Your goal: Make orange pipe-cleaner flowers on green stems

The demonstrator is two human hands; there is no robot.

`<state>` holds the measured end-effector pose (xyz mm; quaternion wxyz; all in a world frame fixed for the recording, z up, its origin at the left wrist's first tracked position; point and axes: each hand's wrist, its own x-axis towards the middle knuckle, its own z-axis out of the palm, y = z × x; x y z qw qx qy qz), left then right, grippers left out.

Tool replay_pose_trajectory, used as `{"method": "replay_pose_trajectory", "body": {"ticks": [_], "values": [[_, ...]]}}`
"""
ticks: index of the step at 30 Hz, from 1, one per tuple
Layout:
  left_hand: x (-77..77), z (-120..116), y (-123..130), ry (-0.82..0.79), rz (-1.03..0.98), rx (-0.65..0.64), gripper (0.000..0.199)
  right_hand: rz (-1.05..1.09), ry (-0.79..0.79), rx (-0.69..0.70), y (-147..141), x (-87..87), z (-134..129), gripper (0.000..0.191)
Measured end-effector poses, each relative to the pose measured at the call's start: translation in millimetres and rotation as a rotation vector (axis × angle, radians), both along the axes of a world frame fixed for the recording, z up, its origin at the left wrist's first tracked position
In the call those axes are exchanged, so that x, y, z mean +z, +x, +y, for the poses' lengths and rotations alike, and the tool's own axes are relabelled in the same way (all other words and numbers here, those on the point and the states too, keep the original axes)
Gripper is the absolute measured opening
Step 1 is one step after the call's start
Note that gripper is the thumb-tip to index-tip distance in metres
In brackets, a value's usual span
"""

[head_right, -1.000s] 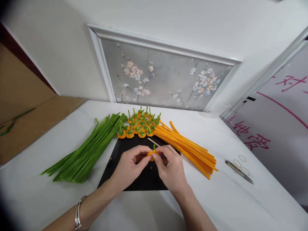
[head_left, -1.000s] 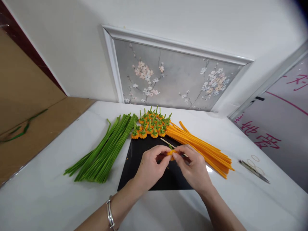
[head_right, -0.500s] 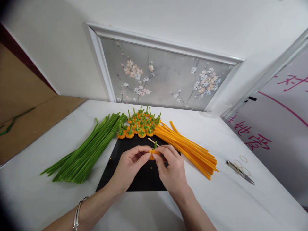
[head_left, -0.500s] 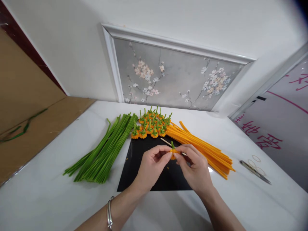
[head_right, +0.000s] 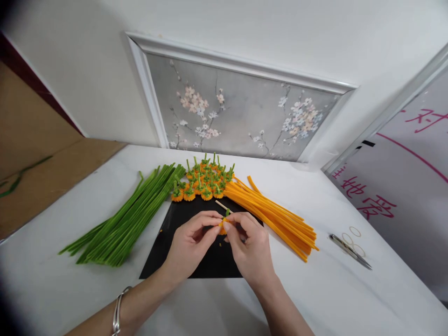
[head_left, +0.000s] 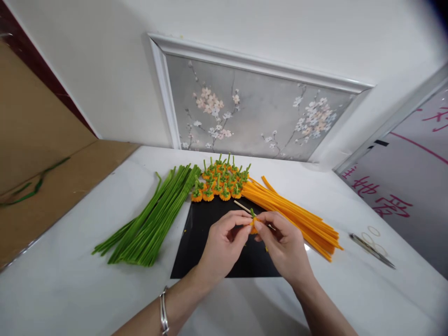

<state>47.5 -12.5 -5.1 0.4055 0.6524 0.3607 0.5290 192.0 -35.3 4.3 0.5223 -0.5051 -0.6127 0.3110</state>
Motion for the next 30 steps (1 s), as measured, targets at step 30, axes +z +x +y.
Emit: {"method": "replay_pose_trajectory", "body": {"ticks": [30], "values": [[1.0, 3.5, -4.3, 0.059, 0.216, 0.021, 0.012, -0.362, 0.25, -0.066, -3.2, -2.5, 0.7, 0.013]]}}
